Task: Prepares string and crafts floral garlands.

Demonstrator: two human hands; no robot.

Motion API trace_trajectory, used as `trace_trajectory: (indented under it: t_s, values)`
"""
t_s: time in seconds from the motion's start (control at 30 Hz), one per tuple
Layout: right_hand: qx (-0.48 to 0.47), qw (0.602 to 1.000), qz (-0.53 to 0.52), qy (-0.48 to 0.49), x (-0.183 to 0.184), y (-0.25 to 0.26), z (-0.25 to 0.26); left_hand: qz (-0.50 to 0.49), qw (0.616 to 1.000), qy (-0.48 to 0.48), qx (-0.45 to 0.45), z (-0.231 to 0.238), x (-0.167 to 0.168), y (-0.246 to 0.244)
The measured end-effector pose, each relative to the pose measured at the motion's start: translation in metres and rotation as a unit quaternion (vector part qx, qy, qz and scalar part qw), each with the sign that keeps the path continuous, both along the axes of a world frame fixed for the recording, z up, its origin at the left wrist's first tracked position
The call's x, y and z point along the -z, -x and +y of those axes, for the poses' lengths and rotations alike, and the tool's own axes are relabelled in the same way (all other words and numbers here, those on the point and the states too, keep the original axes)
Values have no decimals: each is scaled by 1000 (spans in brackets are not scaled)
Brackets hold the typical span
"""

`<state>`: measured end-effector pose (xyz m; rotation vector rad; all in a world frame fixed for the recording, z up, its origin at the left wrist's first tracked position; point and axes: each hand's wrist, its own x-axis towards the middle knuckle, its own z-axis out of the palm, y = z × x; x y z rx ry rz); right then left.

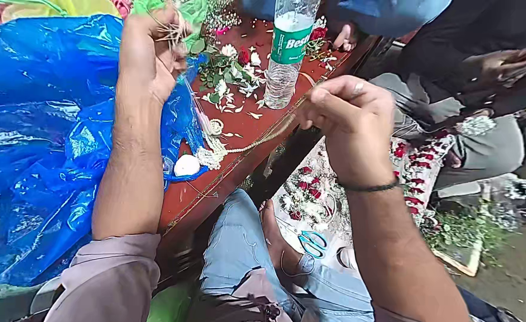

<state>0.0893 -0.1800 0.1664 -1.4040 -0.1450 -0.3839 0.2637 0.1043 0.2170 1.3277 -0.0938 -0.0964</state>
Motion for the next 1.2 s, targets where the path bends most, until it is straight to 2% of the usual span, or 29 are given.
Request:
trace_trajectory:
  t_s: [0.1, 0.17, 0.23, 0.33, 0.4, 0.53, 0.6, 0.67, 0.77, 0.83, 0.9, 0.93, 1.07, 1.13, 1.2]
  values:
    - [7, 999, -27, 27, -17, 32, -27, -96, 976, -122, -150, 1, -1, -35]
    - [1, 999, -40, 31, -24, 49, -39, -142, 927, -232, -259, 0, -5, -63]
    - [-7, 996, -82, 24, -22, 62, -49, -147, 881, -317, -320, -2, -12, -84]
    - [40, 983, -166, 66, -7, 81, -66, -164, 835, -364, -378, -6, -11, -106]
    - [77, 970, -205, 108, -5, 97, -73, -172, 829, -361, -390, -3, -17, -119]
    - [147, 968, -157, 126, -33, 123, -54, -130, 812, -422, -381, 8, -40, -137]
    - [94, 971, -193, 109, 0, 128, -91, -143, 791, -453, -385, 13, -48, -147]
    - [86, 968, -214, 98, 29, 133, -114, -158, 777, -476, -380, 18, -51, -151]
    - [91, 967, -196, 134, 38, 145, -120, -178, 760, -511, -359, 23, -48, -155]
    - [73, 980, -152, 109, 33, 152, -107, -172, 738, -563, -331, 26, -38, -156]
    - [145, 984, -94, 37, 8, 152, -54, -139, 725, -619, -266, 29, -25, -152]
    - [148, 986, -81, 16, 3, 153, -42, -120, 722, -642, -229, 29, -16, -151]
    - [-33, 991, -131, 18, 50, 169, -90, -54, 713, -693, -96, 28, 30, -155]
    - [-59, 990, -128, 11, 50, 177, -86, -37, 696, -716, -38, 21, 50, -157]
    - [-71, 988, -135, 2, 47, 184, -82, -9, 656, -755, -12, 1, 53, -140]
